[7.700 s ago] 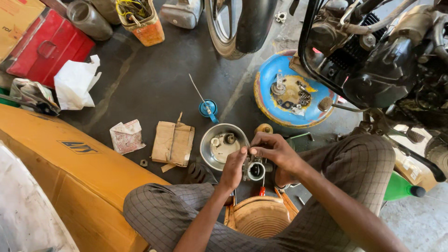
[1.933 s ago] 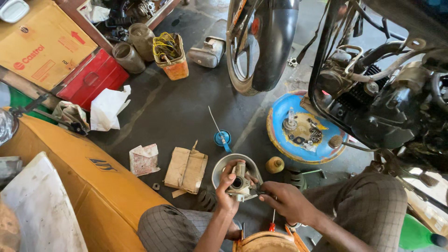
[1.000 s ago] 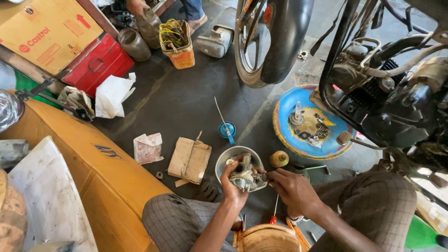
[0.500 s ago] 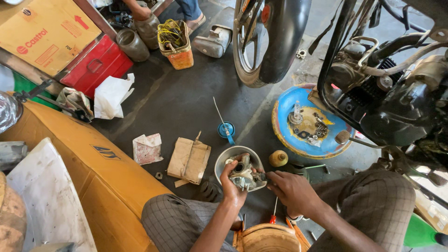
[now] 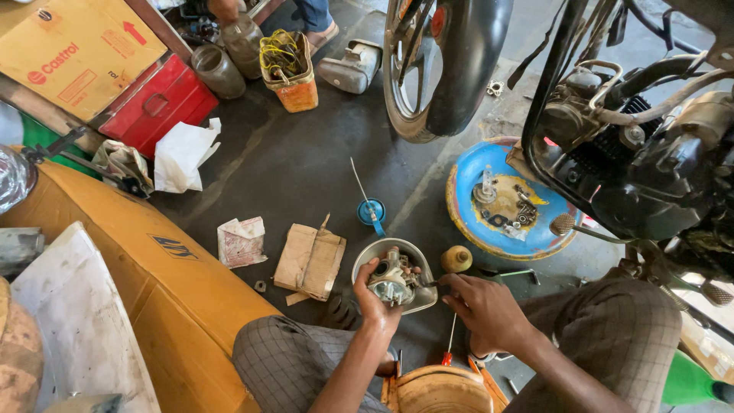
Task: The person sits on the floor and cleans a motorcycle carburetor. They pour liquid from a bottle into the carburetor, then use a screwdriver to scrape and clean internal parts, repeating the process multiple times.
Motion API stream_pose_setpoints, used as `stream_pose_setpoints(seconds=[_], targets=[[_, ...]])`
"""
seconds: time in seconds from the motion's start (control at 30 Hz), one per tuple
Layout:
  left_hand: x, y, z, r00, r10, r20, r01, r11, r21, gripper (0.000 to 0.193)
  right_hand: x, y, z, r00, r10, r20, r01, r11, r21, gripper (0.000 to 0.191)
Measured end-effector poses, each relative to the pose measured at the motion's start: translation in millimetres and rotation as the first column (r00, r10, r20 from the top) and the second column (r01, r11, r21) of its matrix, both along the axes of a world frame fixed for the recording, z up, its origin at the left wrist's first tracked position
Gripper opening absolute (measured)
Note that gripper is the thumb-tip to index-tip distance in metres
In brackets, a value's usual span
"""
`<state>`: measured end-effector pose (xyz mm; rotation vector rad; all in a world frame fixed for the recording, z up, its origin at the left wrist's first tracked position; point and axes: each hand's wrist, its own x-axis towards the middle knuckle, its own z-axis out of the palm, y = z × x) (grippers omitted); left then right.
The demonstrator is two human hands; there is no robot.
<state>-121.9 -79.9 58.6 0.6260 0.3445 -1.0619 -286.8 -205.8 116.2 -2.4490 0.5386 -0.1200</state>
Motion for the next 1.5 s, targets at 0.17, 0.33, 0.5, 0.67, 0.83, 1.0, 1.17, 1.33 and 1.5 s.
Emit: stream_pose_setpoints(seconds=[0.17, 0.33, 0.5, 0.67, 0.83, 1.0, 1.17, 1.33, 1.5], targets=[[1.9, 0.2, -6.9, 1.000, -0.006, 0.010, 0.007, 0.996, -0.090, 0.049, 1.1, 0.1, -0.9, 1.000, 0.003, 0.003, -0.003, 1.000, -0.003, 0.028], [6.0, 1.8, -10.3, 1.000, 0.002, -0.025, -0.004, 0.998, -0.065, 0.048, 4.2, 1.2, 1.6, 1.000, -0.003, 0.000, 0.003, 1.000, 0.012, 0.028], [6.3, 2.3, -9.8, 1.000, 0.008, 0.008, -0.007, 0.996, -0.087, 0.047, 5.6, 3.2, 5.0, 0.999, 0.006, -0.034, -0.006, 1.000, -0.001, 0.027], [4.6, 2.8, -8.7, 1.000, 0.015, 0.013, -0.014, 0.997, -0.074, 0.046, 4.0, 5.0, 7.6, 0.998, 0.031, -0.047, -0.031, 1.000, -0.001, 0.029], [4.6, 3.0, -4.5, 0.999, 0.033, 0.010, -0.032, 0.997, -0.068, 0.046, 6.1, 3.8, 7.4, 0.999, 0.022, -0.029, -0.023, 1.000, -0.006, 0.024], [5.2, 3.0, 0.6, 1.000, 0.001, 0.013, 0.000, 0.999, -0.051, 0.047, 6.4, 3.0, 8.2, 0.998, 0.031, -0.045, -0.030, 1.000, 0.007, 0.023], [6.8, 1.5, 2.5, 1.000, 0.003, -0.010, -0.004, 0.999, -0.041, 0.048, 6.6, 3.3, 10.4, 0.998, 0.029, -0.052, -0.029, 1.000, 0.009, 0.021], [7.8, 1.1, 0.6, 1.000, 0.003, -0.013, -0.004, 0.999, -0.046, 0.049, 8.3, 2.9, 12.7, 0.998, 0.034, -0.056, -0.034, 0.999, 0.011, 0.022], [7.5, 0.3, -5.8, 1.000, 0.020, -0.002, -0.020, 0.999, -0.041, 0.048, 6.3, 2.9, 18.9, 0.998, 0.046, -0.050, -0.046, 0.999, 0.008, 0.034]])
